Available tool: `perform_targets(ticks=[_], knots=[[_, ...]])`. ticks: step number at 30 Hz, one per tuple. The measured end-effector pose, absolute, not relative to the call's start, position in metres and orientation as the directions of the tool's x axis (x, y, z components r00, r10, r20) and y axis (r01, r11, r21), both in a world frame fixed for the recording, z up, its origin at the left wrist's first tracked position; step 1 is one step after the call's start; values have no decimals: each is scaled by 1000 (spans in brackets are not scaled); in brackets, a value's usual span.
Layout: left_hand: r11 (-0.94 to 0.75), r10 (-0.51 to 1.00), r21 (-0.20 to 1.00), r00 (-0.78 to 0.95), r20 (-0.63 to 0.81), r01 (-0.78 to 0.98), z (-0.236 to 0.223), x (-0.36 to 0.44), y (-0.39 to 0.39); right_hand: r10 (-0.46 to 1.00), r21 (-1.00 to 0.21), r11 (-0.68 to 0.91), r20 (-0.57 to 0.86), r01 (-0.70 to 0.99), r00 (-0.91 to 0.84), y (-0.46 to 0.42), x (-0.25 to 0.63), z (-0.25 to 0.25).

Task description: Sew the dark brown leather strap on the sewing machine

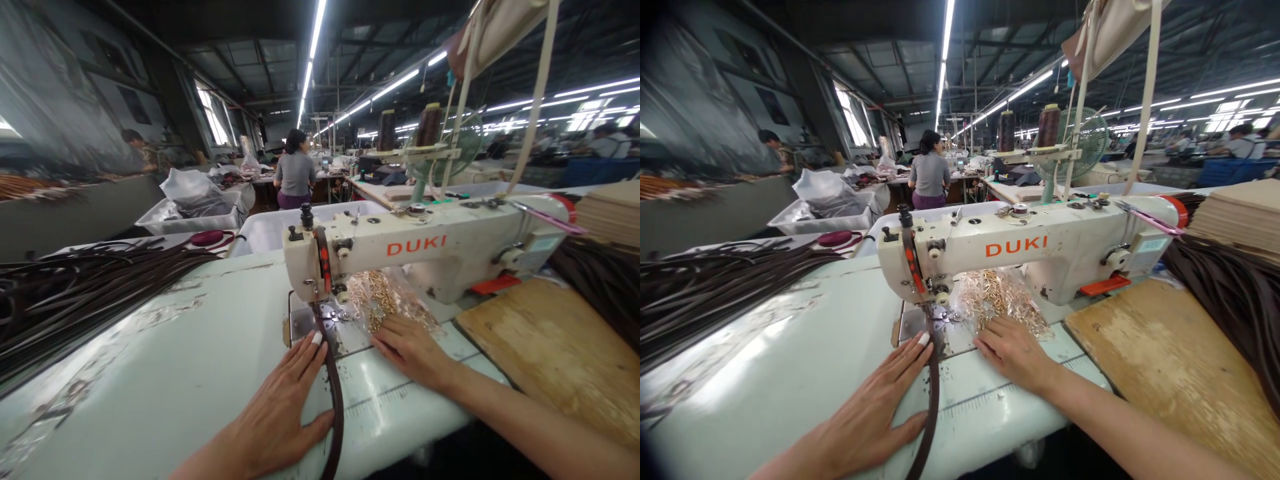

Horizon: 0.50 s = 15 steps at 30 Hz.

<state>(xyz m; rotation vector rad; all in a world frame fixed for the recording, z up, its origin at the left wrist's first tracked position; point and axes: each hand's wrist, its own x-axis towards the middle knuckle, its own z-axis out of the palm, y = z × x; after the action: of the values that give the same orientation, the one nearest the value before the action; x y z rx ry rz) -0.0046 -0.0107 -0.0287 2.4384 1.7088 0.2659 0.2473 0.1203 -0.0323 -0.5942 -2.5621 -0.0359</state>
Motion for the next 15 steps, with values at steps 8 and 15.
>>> perform_targets(ticks=[8,15], knots=[[-348,938,213,340,76,913,-27,-2,-10,390,-65,909,483,412,-784,120,247,-31],[-352,936,189,344,75,917,-23,-1,-10,397,-61,906,466,419,-791,120,248,-31]])
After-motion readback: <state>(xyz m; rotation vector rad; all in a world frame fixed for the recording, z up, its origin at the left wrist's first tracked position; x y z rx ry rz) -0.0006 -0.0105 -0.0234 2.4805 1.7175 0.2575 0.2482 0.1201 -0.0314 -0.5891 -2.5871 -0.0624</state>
